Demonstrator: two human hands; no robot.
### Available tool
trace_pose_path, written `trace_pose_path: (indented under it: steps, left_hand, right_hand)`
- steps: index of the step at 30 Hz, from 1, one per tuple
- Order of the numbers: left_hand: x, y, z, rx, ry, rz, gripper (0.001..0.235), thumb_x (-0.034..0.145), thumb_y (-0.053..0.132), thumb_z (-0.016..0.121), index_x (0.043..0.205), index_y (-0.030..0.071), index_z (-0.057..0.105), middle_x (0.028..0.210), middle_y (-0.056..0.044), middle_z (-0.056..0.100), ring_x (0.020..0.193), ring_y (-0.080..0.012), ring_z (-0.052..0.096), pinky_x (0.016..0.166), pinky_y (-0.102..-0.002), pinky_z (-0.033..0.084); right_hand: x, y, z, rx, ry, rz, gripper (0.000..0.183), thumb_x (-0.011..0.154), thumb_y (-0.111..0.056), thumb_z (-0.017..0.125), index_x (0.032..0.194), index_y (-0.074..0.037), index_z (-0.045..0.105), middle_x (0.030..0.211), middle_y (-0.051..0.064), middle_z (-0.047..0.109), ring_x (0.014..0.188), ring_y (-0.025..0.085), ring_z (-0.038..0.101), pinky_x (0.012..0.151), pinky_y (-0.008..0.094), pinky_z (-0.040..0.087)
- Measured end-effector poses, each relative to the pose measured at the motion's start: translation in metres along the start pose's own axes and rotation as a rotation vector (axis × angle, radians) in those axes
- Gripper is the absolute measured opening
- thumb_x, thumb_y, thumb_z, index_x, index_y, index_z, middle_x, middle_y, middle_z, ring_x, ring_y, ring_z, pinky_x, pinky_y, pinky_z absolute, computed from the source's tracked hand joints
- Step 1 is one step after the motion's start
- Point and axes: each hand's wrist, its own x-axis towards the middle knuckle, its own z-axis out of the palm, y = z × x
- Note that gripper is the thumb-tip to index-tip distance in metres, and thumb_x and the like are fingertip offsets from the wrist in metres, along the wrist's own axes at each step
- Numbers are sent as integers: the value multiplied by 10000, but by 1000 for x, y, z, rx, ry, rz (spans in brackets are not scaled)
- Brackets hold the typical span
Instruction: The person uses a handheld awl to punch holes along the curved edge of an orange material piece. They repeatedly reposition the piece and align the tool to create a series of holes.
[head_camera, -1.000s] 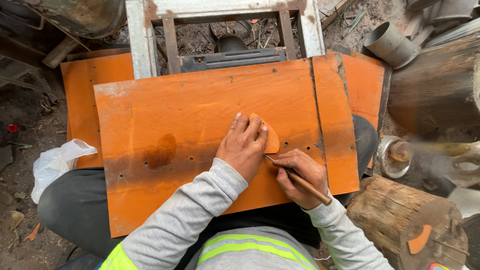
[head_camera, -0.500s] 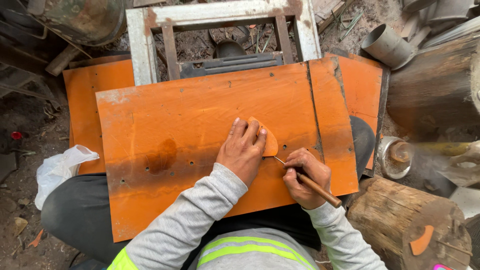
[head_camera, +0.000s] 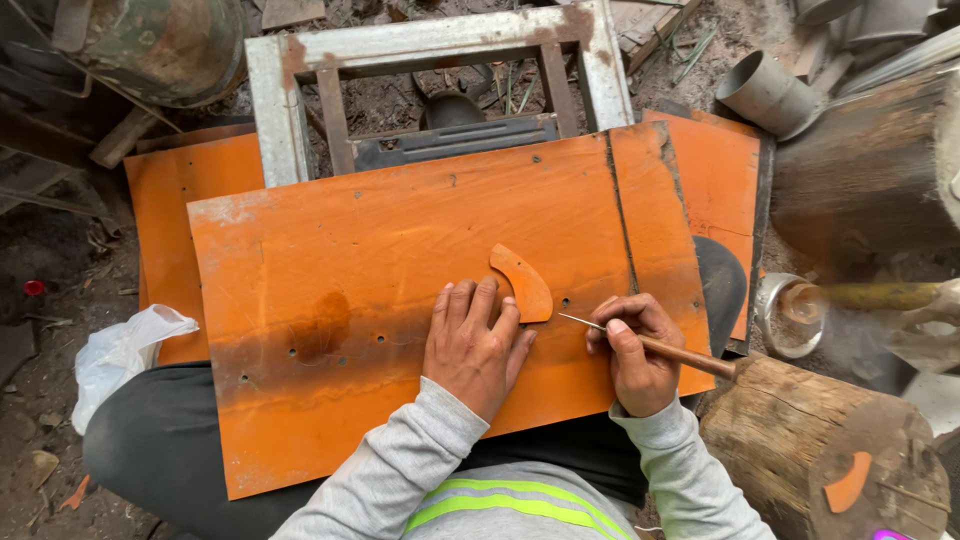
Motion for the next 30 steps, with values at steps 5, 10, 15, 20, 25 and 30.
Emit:
trace_pose_path:
  steps: [5, 10, 15, 20, 25, 30]
  left_hand:
    - [14, 0, -1, -48, 39, 78, 471, 855, 249, 741, 1274, 49, 659, 1381, -149, 573, 1301, -368, 481, 1131, -527, 369]
    - [23, -3, 1, -37, -34, 190, 472, 772, 187, 725, 1226, 75, 657, 1366, -140, 589, 1320, -387, 470, 1105, -552, 361]
    - [0, -22, -6, -184, -98, 94, 344, 839, 132, 745, 1136, 13, 618, 1338, -188, 586, 1338, -386, 505, 1115, -455, 459]
    - [-30, -45, -28, -68, 19, -83, 440, 789, 82, 757, 1201, -9, 635, 1282, -200, 591, 1228, -383, 547, 1045, -451, 481]
    - [-51, -58, -42, -7, 92, -225, 442, 816, 154, 795, 1201, -4, 648, 1220, -171, 620, 1157, -357, 574, 976, -466, 477]
    - [-63, -61, -34, -39, 232, -172, 379, 839, 159, 791, 1169, 6, 686, 1207, -132, 676, 1182, -342, 601, 995, -458, 481]
  right_hand:
    - [0, 1, 2, 5, 20, 12, 81, 1013, -29, 521, 1048, 32, 562, 924, 137, 609, 786, 158, 576, 704, 298, 506]
    - [3, 2, -4, 135, 43, 35, 89, 1016, -15, 492, 1057, 35, 553, 924, 153, 612, 790, 165, 580, 698, 317, 515]
    - [3, 5, -8, 128, 32, 43, 89, 1012, -6, 487, 1060, 35, 550, 917, 161, 619, 778, 169, 583, 689, 324, 516]
    - [4, 5, -6, 99, 29, 28, 94, 1027, -14, 492, 1086, 33, 549, 930, 152, 613, 793, 170, 582, 691, 319, 514]
    - [6, -3, 6, 14, 131, -63, 145, 1065, -97, 504, 1180, -9, 502, 1036, 110, 581, 868, 172, 608, 700, 332, 561]
    - [7, -5, 11, -40, 174, -65, 172, 1105, -140, 481, 1195, 0, 525, 1110, 104, 570, 939, 173, 615, 743, 333, 565]
